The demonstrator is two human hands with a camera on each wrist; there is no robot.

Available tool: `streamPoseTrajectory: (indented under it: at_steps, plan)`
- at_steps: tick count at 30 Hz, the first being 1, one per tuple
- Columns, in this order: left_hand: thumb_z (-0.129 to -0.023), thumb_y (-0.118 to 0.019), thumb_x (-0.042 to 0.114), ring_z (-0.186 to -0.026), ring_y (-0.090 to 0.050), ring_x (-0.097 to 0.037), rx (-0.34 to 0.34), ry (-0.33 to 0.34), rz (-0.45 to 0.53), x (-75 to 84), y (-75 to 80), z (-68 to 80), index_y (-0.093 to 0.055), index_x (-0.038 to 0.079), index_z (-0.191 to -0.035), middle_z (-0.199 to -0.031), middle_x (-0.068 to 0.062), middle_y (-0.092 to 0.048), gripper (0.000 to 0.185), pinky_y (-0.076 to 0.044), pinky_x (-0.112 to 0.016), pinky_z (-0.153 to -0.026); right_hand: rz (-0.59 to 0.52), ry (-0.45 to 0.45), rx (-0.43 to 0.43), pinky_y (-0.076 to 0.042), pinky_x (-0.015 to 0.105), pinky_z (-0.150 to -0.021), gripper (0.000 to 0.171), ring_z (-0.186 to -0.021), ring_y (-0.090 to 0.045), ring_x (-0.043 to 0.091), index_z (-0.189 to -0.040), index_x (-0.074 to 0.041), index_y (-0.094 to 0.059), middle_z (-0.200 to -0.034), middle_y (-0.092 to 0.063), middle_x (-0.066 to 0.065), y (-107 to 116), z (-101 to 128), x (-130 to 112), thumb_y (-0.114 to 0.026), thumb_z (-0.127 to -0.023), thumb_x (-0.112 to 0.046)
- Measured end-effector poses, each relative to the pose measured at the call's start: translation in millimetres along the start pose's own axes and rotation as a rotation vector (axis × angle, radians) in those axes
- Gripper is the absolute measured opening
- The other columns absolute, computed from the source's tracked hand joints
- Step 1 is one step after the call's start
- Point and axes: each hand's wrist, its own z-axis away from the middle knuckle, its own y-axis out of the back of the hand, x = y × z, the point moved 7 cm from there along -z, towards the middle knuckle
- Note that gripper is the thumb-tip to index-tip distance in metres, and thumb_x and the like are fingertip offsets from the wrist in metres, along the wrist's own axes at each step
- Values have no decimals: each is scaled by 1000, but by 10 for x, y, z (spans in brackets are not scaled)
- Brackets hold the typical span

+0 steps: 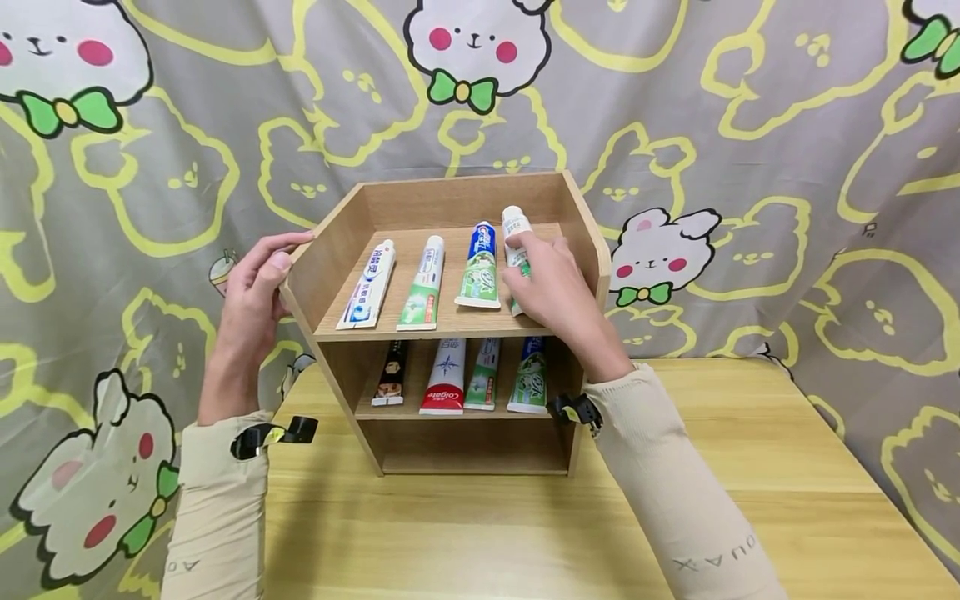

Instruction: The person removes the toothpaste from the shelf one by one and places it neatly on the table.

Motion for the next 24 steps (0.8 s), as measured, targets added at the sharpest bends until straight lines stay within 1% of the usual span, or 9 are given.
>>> streamPoseTrajectory:
  at_steps: [6, 10, 15, 19, 22, 24]
  plan:
    - [-101, -53, 21, -92, -62, -24, 0, -4, -2, 3, 4, 6, -64, 3, -134, -134, -16, -55, 39, -58, -26, -57, -87, 35, 51, -40, 41, -86, 47, -110, -42, 31, -146, -13, -57, -132, -46, 20, 18, 60, -6, -55, -99, -13]
    - [-101, -53, 21, -94, -62, -24, 4, 3, -2, -5, 12, 10, -65, 4, -133, -134, -15, -56, 38, -58, -26, -57, -149, 64, 87, -40, 40, -86, 46, -112, -43, 30, -145, -14, -59, -131, -45, 20, 38, 96, -15, -55, -99, -11]
    - [-102, -53, 22, -95, -61, -25, 16, 9, -9, -14, 30, 23, -65, 4, -133, -133, -15, -56, 38, -58, -26, -57, -267, 62, 106, -38, 43, -96, 49, -116, -43, 30, -144, -17, -61, -134, -43, 19, 59, 125, -16, -55, -96, -13]
    - [-101, -53, 22, -93, -61, -24, 18, 4, -3, -13, 34, 27, -65, 4, -132, -132, -15, -57, 38, -58, -26, -55, -366, 87, 113, -33, 45, -106, 51, -126, -41, 26, -145, -17, -61, -144, -47, 14, 91, 160, -36, -52, -95, -12]
    - [-101, -53, 21, -89, -61, -22, 13, -4, 11, -10, 20, 13, -65, 2, -132, -129, -16, -58, 38, -57, -26, -53, -473, 125, 115, -29, 41, -113, 52, -135, -40, 18, -144, -15, -61, -149, -52, 6, 122, 196, -44, -51, -94, -6]
    - [-101, -53, 20, -87, -62, -22, 8, -7, 19, -8, 8, 1, -65, 2, -132, -129, -17, -58, 38, -57, -26, -52, -547, 149, 105, -28, 38, -114, 53, -138, -40, 13, -144, -14, -61, -149, -54, 1, 137, 225, -38, -50, -93, -2]
